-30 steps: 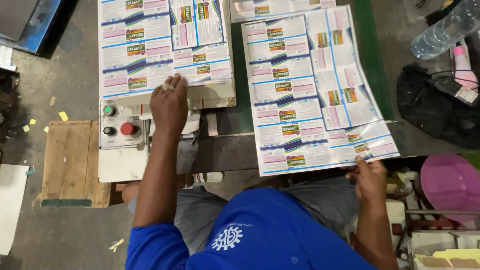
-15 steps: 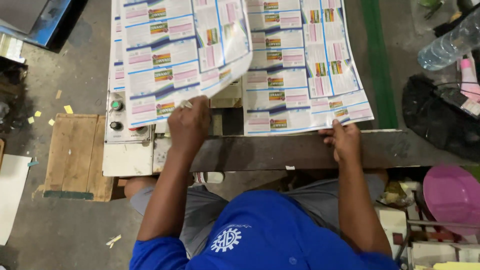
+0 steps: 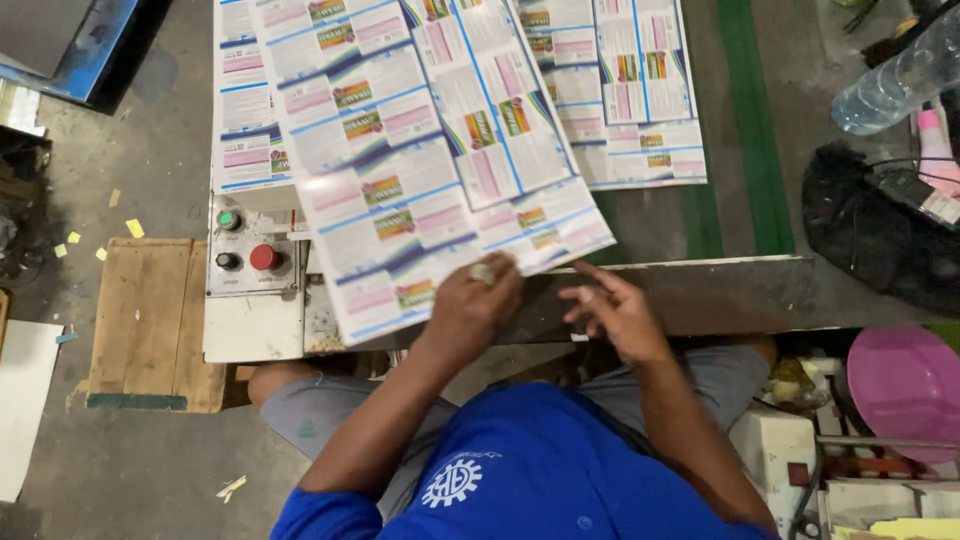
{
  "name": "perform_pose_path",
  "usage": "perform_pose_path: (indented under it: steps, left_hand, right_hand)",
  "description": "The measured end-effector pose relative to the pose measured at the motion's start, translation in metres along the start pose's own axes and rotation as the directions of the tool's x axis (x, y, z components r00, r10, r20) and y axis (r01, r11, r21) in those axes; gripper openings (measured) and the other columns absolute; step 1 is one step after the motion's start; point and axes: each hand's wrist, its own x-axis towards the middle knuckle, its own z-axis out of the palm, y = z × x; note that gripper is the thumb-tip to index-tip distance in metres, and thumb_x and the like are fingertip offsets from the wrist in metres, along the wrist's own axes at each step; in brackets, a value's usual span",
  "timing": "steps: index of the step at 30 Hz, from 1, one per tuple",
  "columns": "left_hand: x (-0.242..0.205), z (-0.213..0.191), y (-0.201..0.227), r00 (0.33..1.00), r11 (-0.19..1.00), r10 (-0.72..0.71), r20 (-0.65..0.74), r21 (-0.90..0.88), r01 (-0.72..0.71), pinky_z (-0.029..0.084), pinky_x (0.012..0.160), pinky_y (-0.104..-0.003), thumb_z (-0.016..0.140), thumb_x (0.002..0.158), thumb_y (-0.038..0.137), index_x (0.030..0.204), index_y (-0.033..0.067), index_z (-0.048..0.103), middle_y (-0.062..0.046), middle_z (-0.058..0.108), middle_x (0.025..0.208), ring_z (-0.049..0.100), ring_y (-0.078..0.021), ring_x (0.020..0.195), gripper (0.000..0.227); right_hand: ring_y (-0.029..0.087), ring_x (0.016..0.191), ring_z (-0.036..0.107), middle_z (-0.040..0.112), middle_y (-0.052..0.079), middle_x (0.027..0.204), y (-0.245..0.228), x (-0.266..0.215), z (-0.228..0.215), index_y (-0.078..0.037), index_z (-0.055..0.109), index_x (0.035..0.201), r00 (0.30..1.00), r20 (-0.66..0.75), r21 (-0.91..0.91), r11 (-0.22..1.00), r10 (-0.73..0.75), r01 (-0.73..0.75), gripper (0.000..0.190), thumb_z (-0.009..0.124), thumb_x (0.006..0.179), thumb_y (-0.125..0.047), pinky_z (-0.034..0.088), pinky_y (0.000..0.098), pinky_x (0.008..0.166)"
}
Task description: The person repeatedly folds large printed sheets in half by hand. They pick up a sheet, align the edges, fold it over, and place it on a growing stack on the table. The process is continuous and repetitive.
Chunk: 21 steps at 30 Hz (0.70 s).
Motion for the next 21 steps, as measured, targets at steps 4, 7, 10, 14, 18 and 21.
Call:
perform_pose_path:
  steps: [4, 7, 10, 14, 18, 21]
  left_hand:
    - [0.003, 0.023, 0.021, 0.983, 0.996, 0.055, 0.175, -0.085, -0.040, 0.056, 0.091, -0.045, 0.074, 0.085, 0.014, 0.106, 0.0001, 0.067, -0.018, 0.071, 0.115, 0.070, -0.0356, 0.110, 0.026]
    - [0.011, 0.016, 0.027, 0.983, 0.986, 0.124, 0.135, -0.126, -0.107, 0.055, 0.091, -0.046, 0.072, 0.087, 0.017, 0.110, -0.0031, 0.065, -0.019, 0.071, 0.113, 0.070, -0.0360, 0.110, 0.032]
    - [0.012, 0.011, 0.004, 0.986, 0.994, 0.111, 0.127, -0.017, -0.110, 0.057, 0.080, -0.047, 0.069, 0.085, 0.009, 0.108, -0.0014, 0.065, -0.017, 0.069, 0.097, 0.070, -0.0357, 0.087, 0.026]
    - [0.030, -0.009, -0.054, 0.983, 0.998, -0.029, 0.180, 0.064, 0.018, 0.054, 0.061, -0.049, 0.072, 0.081, 0.012, 0.092, 0.0042, 0.064, -0.018, 0.069, 0.091, 0.066, -0.0367, 0.068, 0.016]
    - [0.027, -0.012, -0.129, 0.974, 0.917, -0.217, 0.058, 0.354, 0.183, 0.053, 0.076, -0.049, 0.066, 0.099, 0.013, 0.113, 0.0032, 0.068, -0.018, 0.071, 0.100, 0.068, -0.0369, 0.086, 0.017]
    - [0.027, -0.013, -0.154, 0.984, 0.886, -0.178, -0.027, 0.430, 0.172, 0.048, 0.099, -0.051, 0.067, 0.102, 0.020, 0.127, 0.0015, 0.065, -0.021, 0.068, 0.123, 0.063, -0.0386, 0.117, 0.031]
  right_hand:
    - [0.016, 0.078, 0.070, 0.073, 0.009, 0.103, 0.012, 0.008, 0.007, 0.002, 0.064, 0.123, 0.995, 0.085, 0.078, 0.996, -0.060, 0.053, 0.028, 0.063, 0.104, -0.019, 0.052, 0.0259, 0.056]
    - [0.016, 0.073, 0.069, 0.073, 0.009, 0.094, -0.001, 0.007, 0.003, 0.003, 0.066, 0.116, 0.999, -0.005, 0.145, 0.988, -0.053, 0.053, 0.023, 0.063, 0.106, -0.018, 0.051, 0.0273, 0.053]
    - [0.017, 0.068, 0.071, 0.075, 0.009, 0.091, -0.006, 0.003, -0.015, 0.001, 0.065, 0.113, 0.993, -0.113, 0.151, 0.987, -0.043, 0.060, 0.020, 0.062, 0.102, -0.016, 0.049, 0.0279, 0.049]
    - [0.016, 0.066, 0.069, 0.074, 0.009, 0.091, -0.003, -0.017, -0.053, -0.002, 0.064, 0.115, 0.971, -0.237, 0.165, 0.983, -0.039, 0.080, 0.018, 0.062, 0.103, -0.015, 0.050, 0.0282, 0.049]
    - [0.016, 0.067, 0.068, 0.073, 0.010, 0.092, 0.014, -0.036, -0.097, -0.002, 0.063, 0.118, 0.934, -0.344, 0.154, 0.976, -0.096, 0.156, 0.017, 0.062, 0.105, -0.013, 0.050, 0.0281, 0.051]
    - [0.017, 0.067, 0.068, 0.073, 0.010, 0.094, 0.022, -0.048, -0.124, -0.001, 0.063, 0.119, 0.909, -0.398, 0.117, 0.977, -0.121, 0.181, 0.017, 0.062, 0.106, -0.012, 0.050, 0.0283, 0.052]
